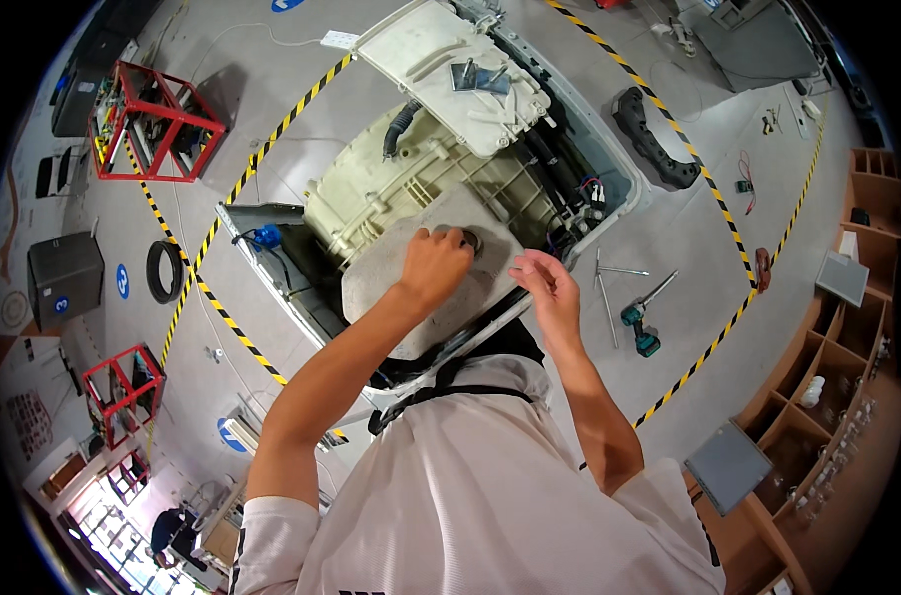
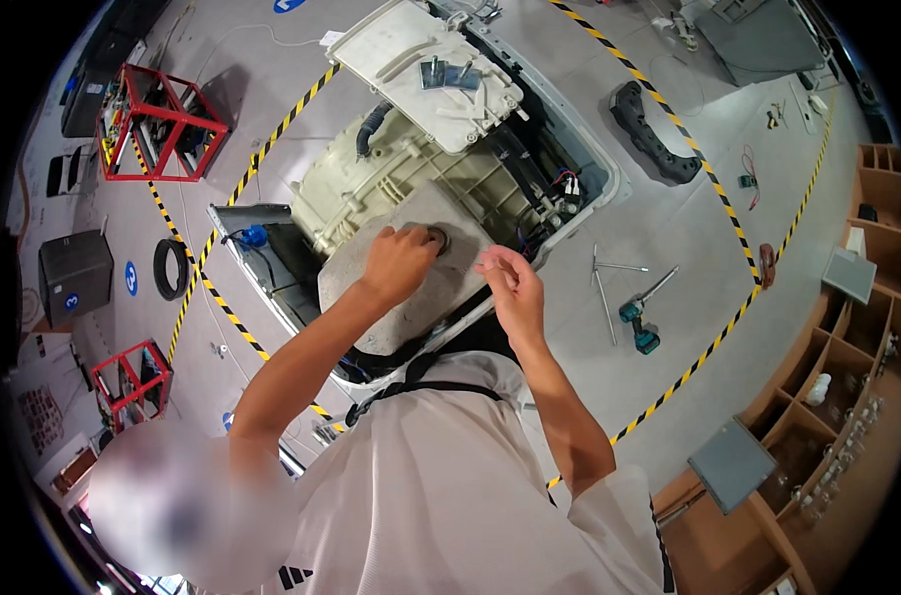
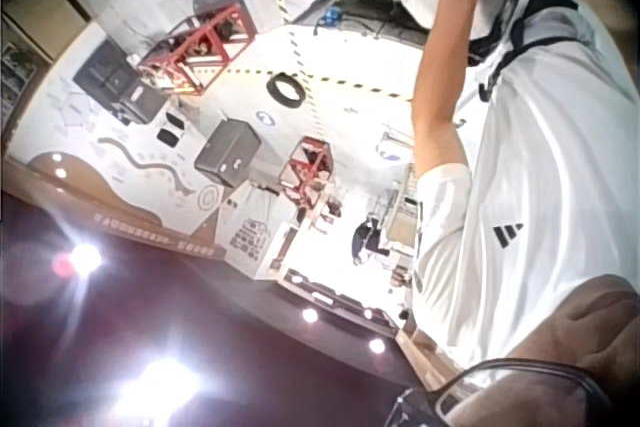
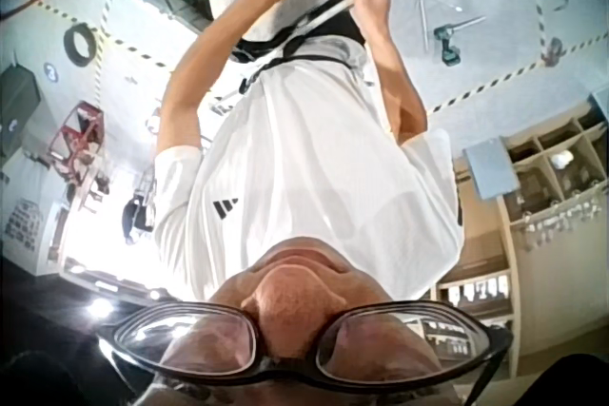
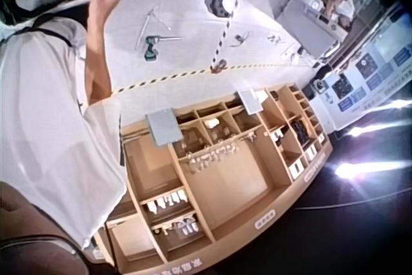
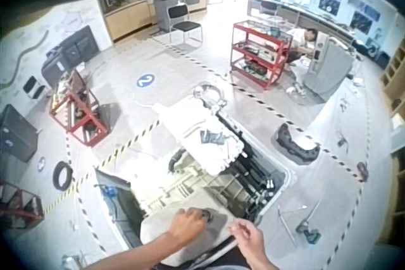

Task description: The person picks up a large concrete counterweight from the floor and positions it onto the top of an open washing machine drum. They align the holes of the block with the mounting points on the drum, and another person assists by pointing and helping to secure it.

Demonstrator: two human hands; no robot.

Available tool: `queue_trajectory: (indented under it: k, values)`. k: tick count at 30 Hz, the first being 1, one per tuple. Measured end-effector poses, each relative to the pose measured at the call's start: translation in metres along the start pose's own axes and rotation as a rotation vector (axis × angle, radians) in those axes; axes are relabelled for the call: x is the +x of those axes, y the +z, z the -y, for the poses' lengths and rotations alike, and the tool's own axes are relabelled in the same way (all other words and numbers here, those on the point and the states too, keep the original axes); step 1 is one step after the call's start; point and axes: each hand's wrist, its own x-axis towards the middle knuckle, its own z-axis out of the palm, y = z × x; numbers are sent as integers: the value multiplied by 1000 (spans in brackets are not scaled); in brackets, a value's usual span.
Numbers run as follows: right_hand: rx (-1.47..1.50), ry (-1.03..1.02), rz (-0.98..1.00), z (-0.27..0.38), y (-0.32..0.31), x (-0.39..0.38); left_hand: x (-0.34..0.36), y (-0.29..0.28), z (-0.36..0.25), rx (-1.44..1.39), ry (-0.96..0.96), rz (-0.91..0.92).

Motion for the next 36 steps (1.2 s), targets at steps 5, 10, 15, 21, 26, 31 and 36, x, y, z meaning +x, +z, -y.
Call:
queue_trajectory:
  k: [5,10,15,21,26,31,36]
  values:
    - [34,-10,-75,4,-11,3,11,5,-6,41,-60,97]
    - [34,-23,-119,9,-22,6,19,8,-2,29,-82,58]
    - [43,-30,-130,12,-26,8,20,9,2,40,-29,82]
    - [71,-44,-140,18,-27,12,23,5,2,26,-15,106]
    - [3,-103,-81,35,-17,36,21,7,2,2,-70,141]
    - [-120,-224,-3,46,-6,110,24,9,0,-22,-102,126]
    - [-368,-427,-9,60,28,210,13,19,-7,9,-209,13]
